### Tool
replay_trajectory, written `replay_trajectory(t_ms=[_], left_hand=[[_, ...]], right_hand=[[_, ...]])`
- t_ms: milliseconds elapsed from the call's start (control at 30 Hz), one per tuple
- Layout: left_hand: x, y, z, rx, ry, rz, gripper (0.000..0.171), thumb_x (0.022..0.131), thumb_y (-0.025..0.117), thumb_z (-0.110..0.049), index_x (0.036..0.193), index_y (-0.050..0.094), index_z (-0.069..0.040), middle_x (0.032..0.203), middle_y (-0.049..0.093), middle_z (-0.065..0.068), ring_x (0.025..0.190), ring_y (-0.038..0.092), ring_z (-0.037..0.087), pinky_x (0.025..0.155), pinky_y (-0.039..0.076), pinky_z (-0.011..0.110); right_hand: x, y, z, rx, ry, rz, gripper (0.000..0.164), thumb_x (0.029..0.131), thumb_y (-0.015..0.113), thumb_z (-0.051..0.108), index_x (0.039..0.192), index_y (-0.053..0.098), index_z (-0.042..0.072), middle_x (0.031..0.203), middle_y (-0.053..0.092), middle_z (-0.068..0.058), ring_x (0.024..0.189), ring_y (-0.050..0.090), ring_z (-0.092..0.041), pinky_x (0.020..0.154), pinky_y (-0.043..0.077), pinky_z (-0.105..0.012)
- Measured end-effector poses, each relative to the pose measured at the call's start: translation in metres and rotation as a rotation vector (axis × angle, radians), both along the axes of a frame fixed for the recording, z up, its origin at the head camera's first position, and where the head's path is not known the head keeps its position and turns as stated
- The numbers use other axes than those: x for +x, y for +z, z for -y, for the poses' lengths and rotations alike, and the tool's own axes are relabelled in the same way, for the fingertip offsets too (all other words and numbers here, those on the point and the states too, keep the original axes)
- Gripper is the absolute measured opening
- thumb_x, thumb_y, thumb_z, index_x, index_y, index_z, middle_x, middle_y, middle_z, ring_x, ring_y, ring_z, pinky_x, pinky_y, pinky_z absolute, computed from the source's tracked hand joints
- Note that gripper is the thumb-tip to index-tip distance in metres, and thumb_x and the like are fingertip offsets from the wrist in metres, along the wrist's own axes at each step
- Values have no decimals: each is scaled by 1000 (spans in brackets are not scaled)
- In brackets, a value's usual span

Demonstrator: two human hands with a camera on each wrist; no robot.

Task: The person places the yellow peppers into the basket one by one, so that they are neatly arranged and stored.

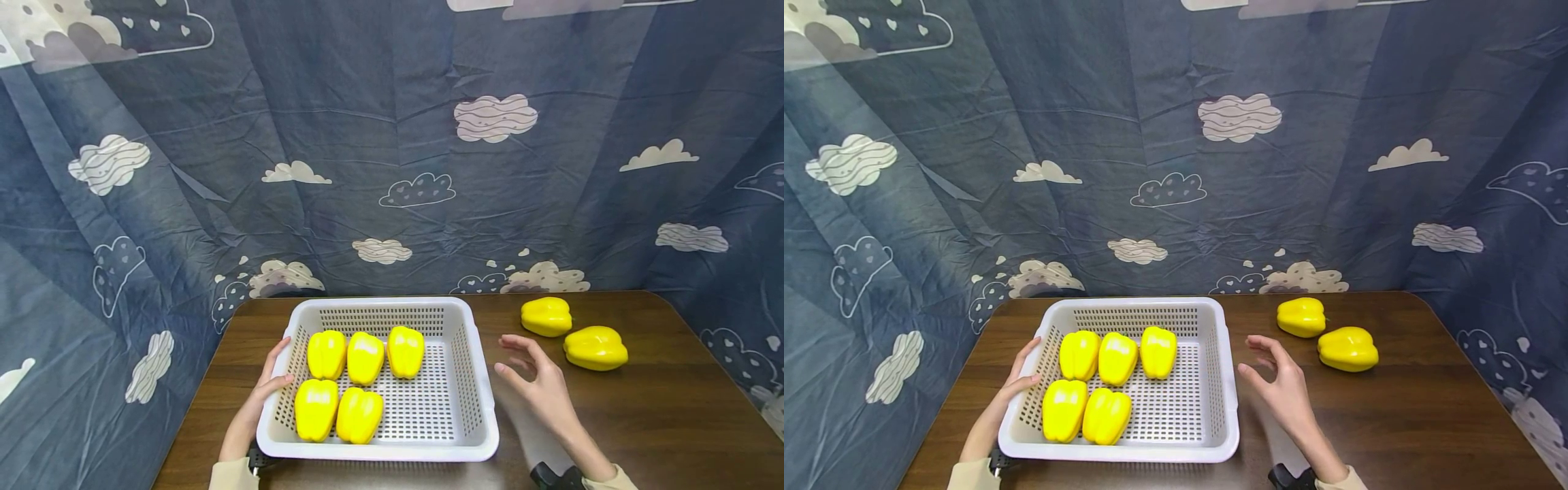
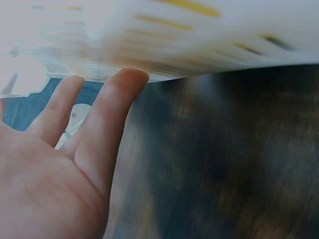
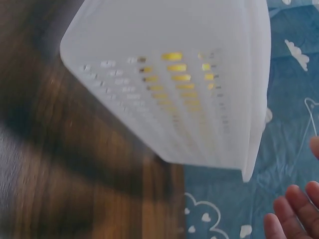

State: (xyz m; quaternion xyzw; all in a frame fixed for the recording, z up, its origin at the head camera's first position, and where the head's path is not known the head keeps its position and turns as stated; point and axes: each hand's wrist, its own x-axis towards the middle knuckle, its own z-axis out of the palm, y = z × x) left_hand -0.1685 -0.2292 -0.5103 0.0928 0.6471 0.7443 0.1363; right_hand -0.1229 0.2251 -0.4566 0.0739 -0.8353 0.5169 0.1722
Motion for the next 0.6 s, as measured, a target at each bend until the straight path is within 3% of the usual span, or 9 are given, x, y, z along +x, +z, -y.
replay_trajectory(t_ms=[67, 167, 267, 400, 600], left_hand=[[0, 0, 0, -5, 2, 2, 67, 92, 36, -12, 151, 7, -27, 157, -4, 16, 137, 11, 47, 98, 25, 57], [1, 1, 0, -18, 3, 4, 67, 92, 36, -13, 151, 7, -28, 156, -4, 15, 137, 11, 46, 98, 27, 56], [1, 1, 0, -12, -3, 13, 67, 92, 37, -13, 151, 7, -28, 156, -3, 14, 136, 12, 46, 97, 28, 54], [0, 1, 0, -8, -6, 13, 67, 93, 36, -13, 151, 7, -28, 156, -4, 14, 136, 11, 45, 98, 27, 54], [-1, 0, 0, -11, 5, 3, 67, 92, 36, -11, 151, 8, -27, 157, -5, 15, 137, 10, 45, 99, 24, 56]], right_hand=[[0, -1, -4, 27, -23, 9, 46, 83, 73, 7, 126, 54, 2, 121, 61, -15, 104, 53, 4, 88, 41, -14], [1, -3, -11, 75, -60, 32, 47, 84, 73, 11, 126, 54, 4, 122, 61, -14, 107, 58, -11, 87, 38, -9], [1, -5, -18, 116, -90, 54, 48, 85, 73, 16, 127, 53, 5, 123, 61, -11, 110, 55, -24, 90, 38, -15], [1, -8, -27, 143, -124, 61, 49, 85, 73, 19, 128, 53, 8, 125, 60, -8, 112, 50, -14, 91, 36, -28], [1, -13, -39, 122, -144, 17, 51, 83, 75, 16, 128, 54, 7, 123, 59, -13, 108, 44, 3, 89, 31, -16]])
